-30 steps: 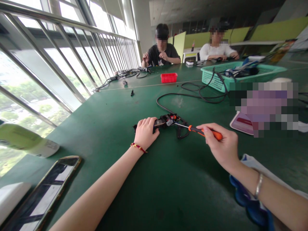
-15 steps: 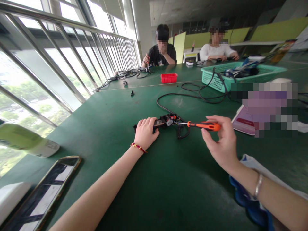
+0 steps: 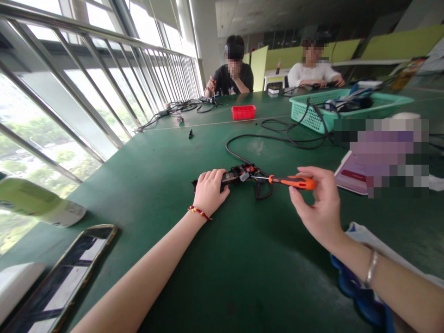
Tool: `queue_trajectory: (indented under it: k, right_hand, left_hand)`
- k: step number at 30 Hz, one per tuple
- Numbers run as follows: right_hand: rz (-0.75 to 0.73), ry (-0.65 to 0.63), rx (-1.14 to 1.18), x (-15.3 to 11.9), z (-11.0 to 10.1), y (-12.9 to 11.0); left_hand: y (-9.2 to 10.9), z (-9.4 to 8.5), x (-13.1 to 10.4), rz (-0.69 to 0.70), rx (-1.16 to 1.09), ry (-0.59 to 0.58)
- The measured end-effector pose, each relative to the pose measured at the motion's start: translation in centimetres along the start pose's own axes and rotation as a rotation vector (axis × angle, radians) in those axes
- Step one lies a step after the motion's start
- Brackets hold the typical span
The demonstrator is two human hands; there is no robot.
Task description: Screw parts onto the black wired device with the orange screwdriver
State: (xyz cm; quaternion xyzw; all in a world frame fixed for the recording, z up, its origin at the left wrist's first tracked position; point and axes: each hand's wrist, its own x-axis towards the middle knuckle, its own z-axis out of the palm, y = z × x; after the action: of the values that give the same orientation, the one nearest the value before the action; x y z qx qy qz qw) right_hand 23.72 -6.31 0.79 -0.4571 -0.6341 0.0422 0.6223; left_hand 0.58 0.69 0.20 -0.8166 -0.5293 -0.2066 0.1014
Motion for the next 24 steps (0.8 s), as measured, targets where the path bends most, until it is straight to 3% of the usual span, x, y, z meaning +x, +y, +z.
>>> queue_trajectory:
  k: [7, 13, 20, 24]
  right_hand:
    - [0.154, -0.166, -0.048, -0.19, -0.32, -0.25]
    - [0.000, 0.005, -0.009, -0.13, -0.06, 0.01]
    - [0.125, -0.154, -0.087, -0.16, -0.36, -0.37]
    - [0.041, -0.038, -0.032, -0.09, -0.12, -0.22]
  left_hand:
    - [0.17, -0.14, 0.04, -0.008, -0.011, -0.003]
    - [0.15, -0.14, 0.03, -0.011, -0.010, -0.009]
    - [0.24, -0.22, 0.05, -0.013, -0.008, -0.010]
    - [0.25, -0.23, 0.03, -0.010, -0.001, -0.010]
